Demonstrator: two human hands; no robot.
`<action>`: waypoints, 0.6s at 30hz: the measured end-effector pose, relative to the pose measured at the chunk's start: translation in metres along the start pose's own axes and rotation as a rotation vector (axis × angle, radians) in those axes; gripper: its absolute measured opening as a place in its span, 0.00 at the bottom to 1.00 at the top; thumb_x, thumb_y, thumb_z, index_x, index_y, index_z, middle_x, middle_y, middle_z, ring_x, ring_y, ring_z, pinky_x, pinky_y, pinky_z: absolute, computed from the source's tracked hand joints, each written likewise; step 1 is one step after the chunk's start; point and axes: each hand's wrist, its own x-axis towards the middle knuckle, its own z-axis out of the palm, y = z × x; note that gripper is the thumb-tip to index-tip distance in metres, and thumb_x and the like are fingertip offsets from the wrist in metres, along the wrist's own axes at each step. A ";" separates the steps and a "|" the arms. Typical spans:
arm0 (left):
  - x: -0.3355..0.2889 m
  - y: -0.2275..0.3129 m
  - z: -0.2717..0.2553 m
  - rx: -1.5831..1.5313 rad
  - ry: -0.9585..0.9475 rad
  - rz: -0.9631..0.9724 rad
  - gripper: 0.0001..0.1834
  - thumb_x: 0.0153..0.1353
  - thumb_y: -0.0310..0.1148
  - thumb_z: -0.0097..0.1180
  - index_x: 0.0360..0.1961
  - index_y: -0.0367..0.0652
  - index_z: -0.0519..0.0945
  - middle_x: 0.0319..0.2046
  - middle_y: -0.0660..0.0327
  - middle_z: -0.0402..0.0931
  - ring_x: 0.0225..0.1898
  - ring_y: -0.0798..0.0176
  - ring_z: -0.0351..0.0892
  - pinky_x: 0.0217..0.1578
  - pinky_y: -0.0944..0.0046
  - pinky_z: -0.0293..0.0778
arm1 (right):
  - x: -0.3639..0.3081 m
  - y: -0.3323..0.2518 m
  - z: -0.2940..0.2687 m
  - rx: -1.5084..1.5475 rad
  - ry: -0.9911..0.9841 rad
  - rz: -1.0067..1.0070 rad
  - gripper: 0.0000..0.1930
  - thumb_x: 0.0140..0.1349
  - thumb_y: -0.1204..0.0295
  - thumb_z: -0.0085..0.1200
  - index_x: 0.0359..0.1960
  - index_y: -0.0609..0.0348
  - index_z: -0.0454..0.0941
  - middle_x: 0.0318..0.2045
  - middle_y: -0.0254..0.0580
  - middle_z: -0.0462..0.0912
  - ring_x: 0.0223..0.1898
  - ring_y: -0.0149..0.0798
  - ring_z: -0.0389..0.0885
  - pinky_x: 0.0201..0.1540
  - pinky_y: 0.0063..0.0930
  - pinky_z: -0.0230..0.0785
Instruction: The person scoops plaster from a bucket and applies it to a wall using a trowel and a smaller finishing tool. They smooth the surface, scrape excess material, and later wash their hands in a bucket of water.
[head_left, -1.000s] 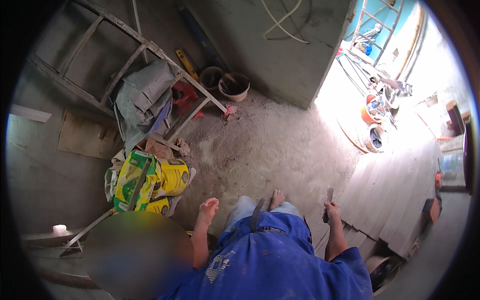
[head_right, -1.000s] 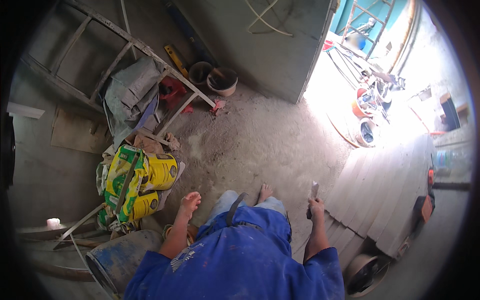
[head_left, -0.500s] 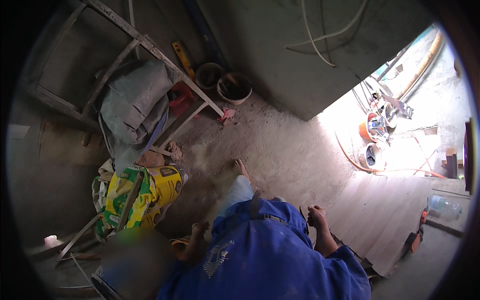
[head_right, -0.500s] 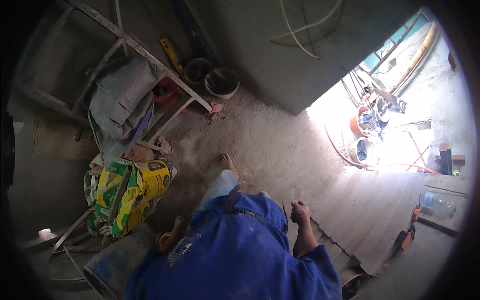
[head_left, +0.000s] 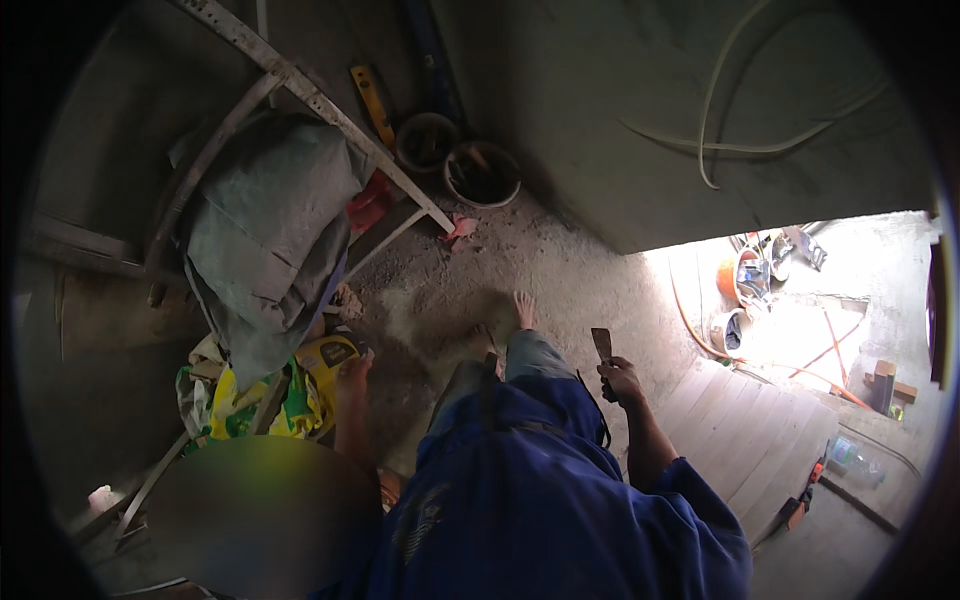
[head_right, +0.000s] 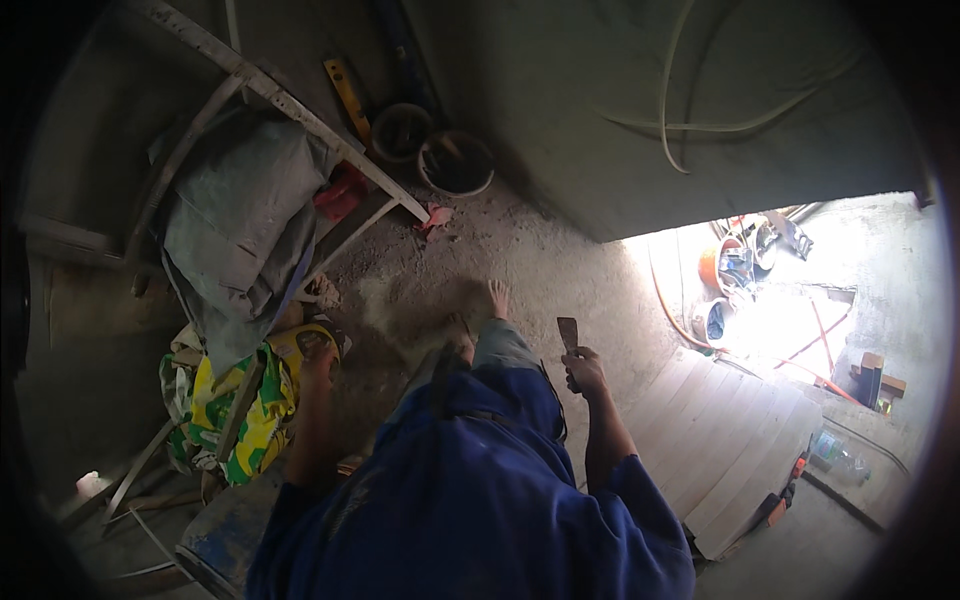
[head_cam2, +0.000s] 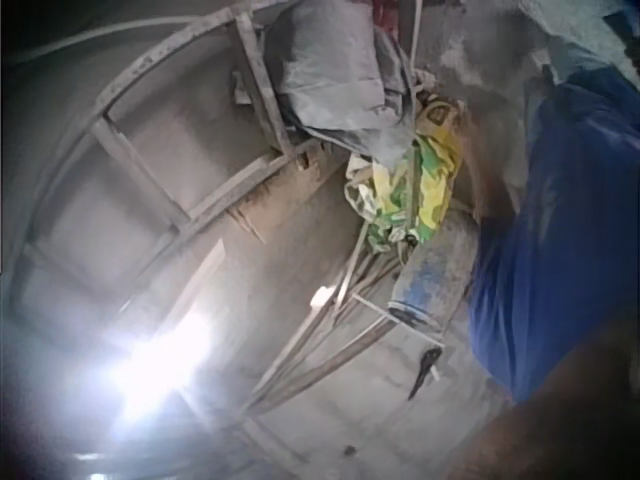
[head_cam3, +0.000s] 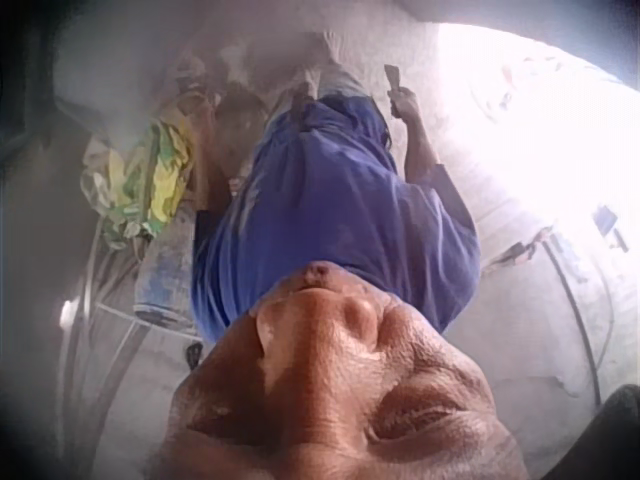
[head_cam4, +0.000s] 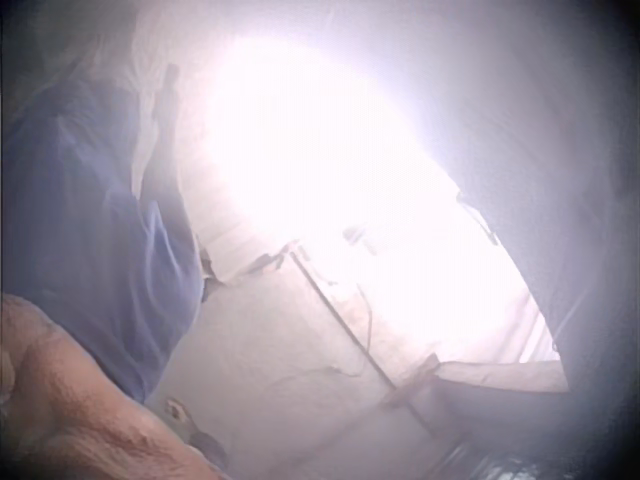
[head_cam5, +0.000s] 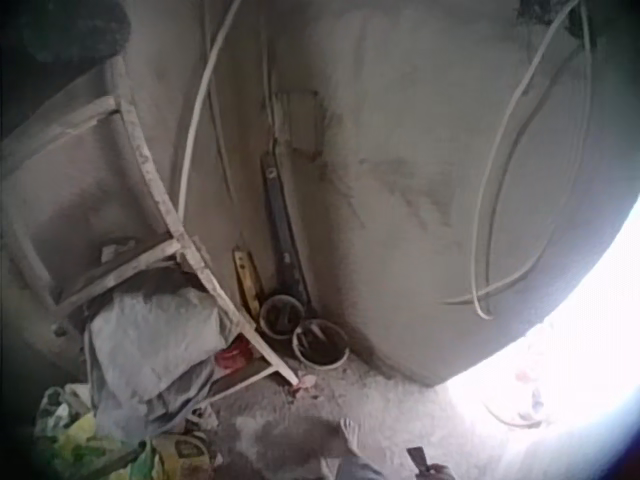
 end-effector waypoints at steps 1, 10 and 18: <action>-0.007 -0.009 -0.002 -0.021 -0.004 -0.066 0.15 0.63 0.47 0.59 0.35 0.45 0.82 0.31 0.63 0.80 0.31 0.64 0.78 0.31 0.60 0.70 | 0.004 -0.015 0.004 -0.017 -0.026 -0.005 0.18 0.58 0.70 0.60 0.49 0.63 0.75 0.22 0.36 0.73 0.17 0.31 0.72 0.15 0.29 0.65; -0.142 -0.099 -0.021 -0.628 -0.266 -0.946 0.11 0.69 0.43 0.54 0.36 0.49 0.80 0.29 0.65 0.77 0.28 0.67 0.76 0.26 0.63 0.68 | 0.132 -0.105 0.063 -0.294 -0.157 -0.029 0.09 0.61 0.70 0.60 0.36 0.59 0.74 0.17 0.35 0.70 0.12 0.32 0.68 0.11 0.31 0.60; -0.111 0.072 -0.001 -0.416 -0.010 -0.613 0.12 0.69 0.38 0.53 0.46 0.44 0.80 0.44 0.62 0.79 0.41 0.65 0.81 0.38 0.64 0.73 | 0.270 -0.188 0.159 -0.708 -0.293 -0.068 0.10 0.61 0.69 0.63 0.29 0.61 0.77 0.16 0.41 0.75 0.12 0.36 0.73 0.13 0.36 0.66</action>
